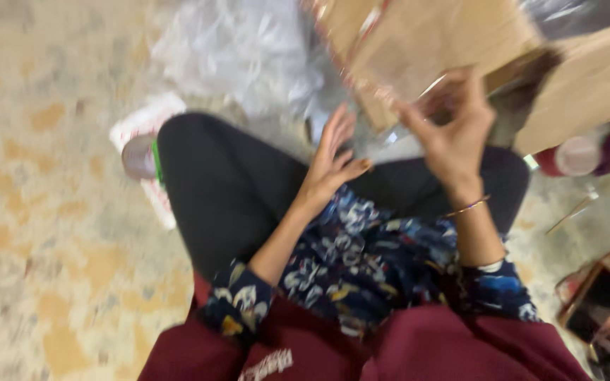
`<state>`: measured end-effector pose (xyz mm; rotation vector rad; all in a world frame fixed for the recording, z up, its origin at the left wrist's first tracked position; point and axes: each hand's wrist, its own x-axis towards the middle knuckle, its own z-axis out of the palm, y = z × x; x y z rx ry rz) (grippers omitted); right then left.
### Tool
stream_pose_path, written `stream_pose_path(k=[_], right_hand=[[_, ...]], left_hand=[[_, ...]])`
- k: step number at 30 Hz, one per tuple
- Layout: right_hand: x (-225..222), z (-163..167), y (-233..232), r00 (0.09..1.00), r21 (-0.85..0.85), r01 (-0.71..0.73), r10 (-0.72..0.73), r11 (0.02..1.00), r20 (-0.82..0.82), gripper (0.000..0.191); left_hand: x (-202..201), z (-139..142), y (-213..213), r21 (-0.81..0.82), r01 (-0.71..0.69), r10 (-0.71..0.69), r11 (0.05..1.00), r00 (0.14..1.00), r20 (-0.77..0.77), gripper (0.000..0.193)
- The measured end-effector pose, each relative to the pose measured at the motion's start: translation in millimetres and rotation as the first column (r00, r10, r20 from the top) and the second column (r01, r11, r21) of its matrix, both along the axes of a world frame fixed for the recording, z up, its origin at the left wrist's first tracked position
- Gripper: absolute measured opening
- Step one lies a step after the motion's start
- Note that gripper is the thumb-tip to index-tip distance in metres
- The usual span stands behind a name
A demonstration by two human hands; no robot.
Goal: The person sits on the floor, uses a green utility knife to cut the tape on a cardboard box, opens it, and takes out clear plastic containers one at a time. They nest and stack the containers by hand and place them aside, with plastic packaging film scattered around the work area.
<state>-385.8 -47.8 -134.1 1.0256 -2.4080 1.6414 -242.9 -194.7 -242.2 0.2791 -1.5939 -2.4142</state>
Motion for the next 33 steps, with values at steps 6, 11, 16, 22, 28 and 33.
stream_pose_path(k=[6,11,16,22,28,33], right_hand=[[72,-39,-26,0.884,-0.236,-0.203,0.281,0.950,0.373,0.034],[80,-44,-21,0.818,-0.218,-0.241,0.319,0.946,0.478,0.031],[90,-32,-18,0.851,-0.153,-0.287,0.325,0.946,0.412,0.027],[94,-6,65,0.990,0.228,0.073,-0.098,0.971,0.100,0.016],[100,18,176,0.893,0.197,0.435,-0.449,0.879,0.034,0.031],[87,0,271,0.747,0.201,0.620,-0.649,0.758,0.145,0.017]], left_hand=[[5,21,-10,-0.416,-0.218,0.200,0.883,0.976,-0.087,0.123],[14,21,-18,-0.342,-0.226,0.200,0.912,0.974,-0.109,0.116],[22,12,-26,-0.289,-0.131,0.113,0.948,0.990,-0.079,0.116],[37,-21,-39,-0.076,0.123,-0.111,0.989,0.983,0.149,0.095],[30,-36,-50,-0.134,0.228,-0.195,0.965,0.956,0.220,0.068],[24,-36,-39,-0.260,0.274,-0.184,0.926,0.928,0.324,0.054]])
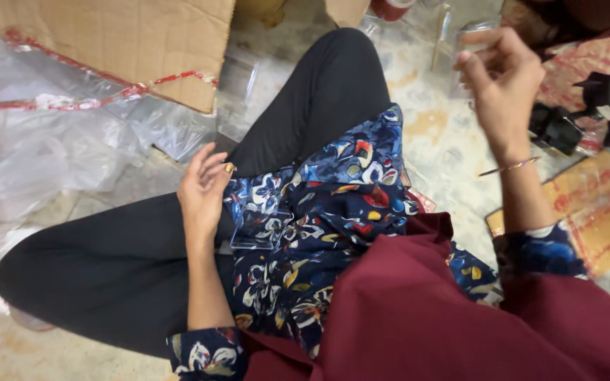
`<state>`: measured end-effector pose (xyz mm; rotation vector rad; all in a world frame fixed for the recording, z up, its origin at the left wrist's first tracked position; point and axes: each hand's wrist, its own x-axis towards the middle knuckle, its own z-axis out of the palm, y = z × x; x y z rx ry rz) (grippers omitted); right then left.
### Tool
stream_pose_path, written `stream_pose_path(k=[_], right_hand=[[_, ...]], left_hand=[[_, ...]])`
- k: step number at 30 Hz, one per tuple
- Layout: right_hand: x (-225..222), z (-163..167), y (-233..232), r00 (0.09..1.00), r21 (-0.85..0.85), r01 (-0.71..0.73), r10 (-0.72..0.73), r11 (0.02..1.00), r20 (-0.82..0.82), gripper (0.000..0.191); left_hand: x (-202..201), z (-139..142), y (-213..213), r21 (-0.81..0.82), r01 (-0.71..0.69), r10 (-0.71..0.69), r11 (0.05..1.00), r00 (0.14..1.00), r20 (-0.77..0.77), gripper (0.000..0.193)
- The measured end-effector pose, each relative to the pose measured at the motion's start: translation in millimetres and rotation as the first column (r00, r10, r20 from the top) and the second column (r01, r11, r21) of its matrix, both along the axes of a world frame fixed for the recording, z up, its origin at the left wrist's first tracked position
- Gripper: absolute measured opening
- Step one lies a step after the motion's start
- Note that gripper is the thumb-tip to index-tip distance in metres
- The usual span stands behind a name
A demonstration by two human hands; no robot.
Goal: The person sits on the floor, uses a green utility knife to cut the tape on a cardboard box, opens it, and takes out clear plastic containers one at a time. They nest and stack the containers by hand and place them aside, with plastic packaging film scattered around the work area.
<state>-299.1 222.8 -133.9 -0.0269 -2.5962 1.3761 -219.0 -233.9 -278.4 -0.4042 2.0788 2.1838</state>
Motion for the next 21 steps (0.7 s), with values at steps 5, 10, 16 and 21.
stream_pose_path(k=[5,10,16,21], right_hand=[[-42,-96,80,0.998,0.457,-0.014,-0.015,0.890,0.061,0.008],[-71,-127,90,0.999,0.796,-0.027,0.039,0.605,0.004,0.030],[-125,-17,-15,0.960,0.337,-0.238,0.273,0.911,-0.058,0.022],[-206,33,-144,0.882,0.194,-0.409,0.440,0.892,-0.166,0.015]], left_hand=[[1,-2,9,-0.030,-0.002,0.001,1.000,1.000,-0.026,0.047],[-7,-11,17,-0.022,-0.057,0.056,0.998,0.998,-0.037,0.041],[-23,-19,15,-0.083,-0.035,0.029,0.996,0.997,-0.074,0.041],[-24,-23,13,-0.152,-0.045,0.034,0.987,0.996,-0.078,0.037]])
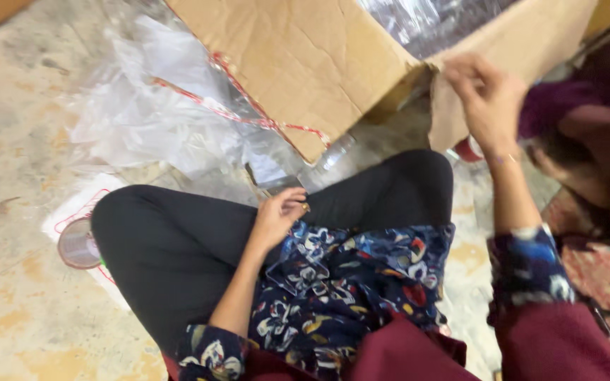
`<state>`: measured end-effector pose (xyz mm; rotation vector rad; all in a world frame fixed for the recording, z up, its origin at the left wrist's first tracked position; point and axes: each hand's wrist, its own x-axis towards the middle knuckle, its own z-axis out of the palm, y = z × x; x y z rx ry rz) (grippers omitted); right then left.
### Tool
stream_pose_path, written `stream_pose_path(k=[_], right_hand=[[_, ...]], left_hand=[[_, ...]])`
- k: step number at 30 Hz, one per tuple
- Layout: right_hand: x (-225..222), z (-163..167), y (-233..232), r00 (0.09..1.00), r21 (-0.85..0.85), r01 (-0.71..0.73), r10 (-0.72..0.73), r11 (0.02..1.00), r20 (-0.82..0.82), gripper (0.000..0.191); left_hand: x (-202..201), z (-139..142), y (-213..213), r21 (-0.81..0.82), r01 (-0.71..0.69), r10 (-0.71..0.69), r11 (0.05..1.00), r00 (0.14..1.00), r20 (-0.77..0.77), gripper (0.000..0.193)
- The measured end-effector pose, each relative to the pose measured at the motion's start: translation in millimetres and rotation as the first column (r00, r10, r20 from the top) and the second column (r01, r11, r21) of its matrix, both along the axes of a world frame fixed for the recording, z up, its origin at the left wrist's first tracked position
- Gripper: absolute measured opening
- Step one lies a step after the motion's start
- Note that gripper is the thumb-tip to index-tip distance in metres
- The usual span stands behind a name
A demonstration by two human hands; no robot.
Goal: The person sits on the floor, uses a green utility knife to cut the tape on a cardboard box, opens it, and takes out clear plastic containers one at a time. They nest and stack the containers by hand and place them aside, with plastic packaging film scattered around the work area.
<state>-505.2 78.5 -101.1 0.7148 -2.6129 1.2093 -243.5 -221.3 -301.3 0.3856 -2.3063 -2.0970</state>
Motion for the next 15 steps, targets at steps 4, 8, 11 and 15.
stream_pose_path(k=[4,8,11,15], right_hand=[[-84,-6,-86,0.901,0.322,-0.042,0.175,0.946,-0.396,0.033],[-125,-18,-126,0.984,0.359,-0.180,0.161,0.916,0.081,0.021],[-113,1,-116,0.987,0.098,-0.154,0.148,0.983,0.064,0.018],[-33,33,-99,0.954,-0.358,-0.196,0.262,0.913,0.146,0.016]], left_hand=[[5,2,-5,0.046,-0.018,0.019,0.999,0.999,-0.028,0.037],[10,11,-10,0.079,-0.014,0.015,0.997,1.000,-0.007,0.035],[9,22,-14,0.131,0.038,-0.033,0.991,0.999,-0.038,0.037],[6,39,-14,0.540,0.137,-0.066,0.830,0.987,-0.149,0.052]])
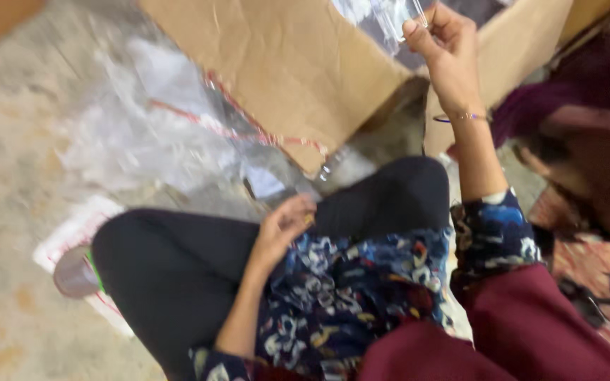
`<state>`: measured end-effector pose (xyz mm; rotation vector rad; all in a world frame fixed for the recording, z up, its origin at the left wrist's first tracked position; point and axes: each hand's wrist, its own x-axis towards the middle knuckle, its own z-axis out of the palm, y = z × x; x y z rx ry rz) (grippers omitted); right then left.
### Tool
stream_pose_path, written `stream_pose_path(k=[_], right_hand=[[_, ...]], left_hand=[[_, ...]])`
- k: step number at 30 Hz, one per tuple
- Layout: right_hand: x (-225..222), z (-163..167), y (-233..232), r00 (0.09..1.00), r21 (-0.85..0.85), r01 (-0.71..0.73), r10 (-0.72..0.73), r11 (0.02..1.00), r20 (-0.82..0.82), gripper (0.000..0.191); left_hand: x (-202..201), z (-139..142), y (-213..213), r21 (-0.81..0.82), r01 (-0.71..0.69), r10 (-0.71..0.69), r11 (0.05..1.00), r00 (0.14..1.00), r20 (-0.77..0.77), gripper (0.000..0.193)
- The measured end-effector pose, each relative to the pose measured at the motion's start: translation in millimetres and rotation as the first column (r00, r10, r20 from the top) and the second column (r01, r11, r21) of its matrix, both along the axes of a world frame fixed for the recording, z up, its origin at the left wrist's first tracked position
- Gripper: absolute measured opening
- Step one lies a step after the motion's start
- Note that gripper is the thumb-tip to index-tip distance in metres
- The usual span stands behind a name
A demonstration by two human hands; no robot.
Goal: The person sits on the floor, uses a green utility knife to cut the tape on a cardboard box, opens it, and takes out clear plastic containers one at a time. They nest and stack the containers by hand and place them aside, with plastic packaging film scattered around the work area.
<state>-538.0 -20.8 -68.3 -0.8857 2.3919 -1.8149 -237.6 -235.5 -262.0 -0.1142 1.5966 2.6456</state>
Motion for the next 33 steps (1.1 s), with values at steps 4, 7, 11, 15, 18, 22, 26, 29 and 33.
stream_pose_path(k=[4,7,11,15,18,22,26,29,33], right_hand=[[129,-7,-21,0.972,0.068,-0.229,0.224,0.971,0.074,0.015],[205,-31,-53,0.874,0.441,-0.383,0.473,0.812,-0.110,0.014],[239,-47,-65,0.849,0.295,-0.479,0.521,0.827,-0.083,0.025],[255,-68,-58,0.914,0.422,-0.397,0.393,0.815,0.102,0.034],[282,-97,-53,0.864,0.586,-0.454,0.492,0.671,0.105,0.044],[277,-115,-39,0.957,0.498,-0.286,0.214,0.819,0.196,0.013],[249,-109,-44,0.991,0.235,0.083,-0.105,0.968,0.084,0.012],[239,-100,-60,0.969,0.119,0.062,-0.088,0.991,0.231,0.023],[242,-97,-81,0.959,0.137,-0.248,0.223,0.959,0.174,0.037]], left_hand=[[1,9,4,0.347,-0.002,0.039,0.938,0.994,-0.099,0.102],[9,7,0,0.540,-0.041,0.103,0.840,0.991,-0.085,0.102],[18,-2,-17,0.553,-0.347,0.376,0.757,0.924,0.065,0.086],[23,-7,-27,0.600,-0.402,0.471,0.692,0.881,0.047,0.072],[23,-4,-29,0.568,-0.383,0.461,0.729,0.888,0.007,0.073],[30,9,-30,0.463,-0.357,0.419,0.811,0.907,-0.035,0.078],[36,24,-25,0.371,-0.277,0.327,0.886,0.942,-0.077,0.083],[31,32,-9,0.420,-0.195,0.244,0.887,0.968,-0.066,0.079],[30,36,-5,0.641,-0.240,0.252,0.729,0.965,0.075,0.066]])
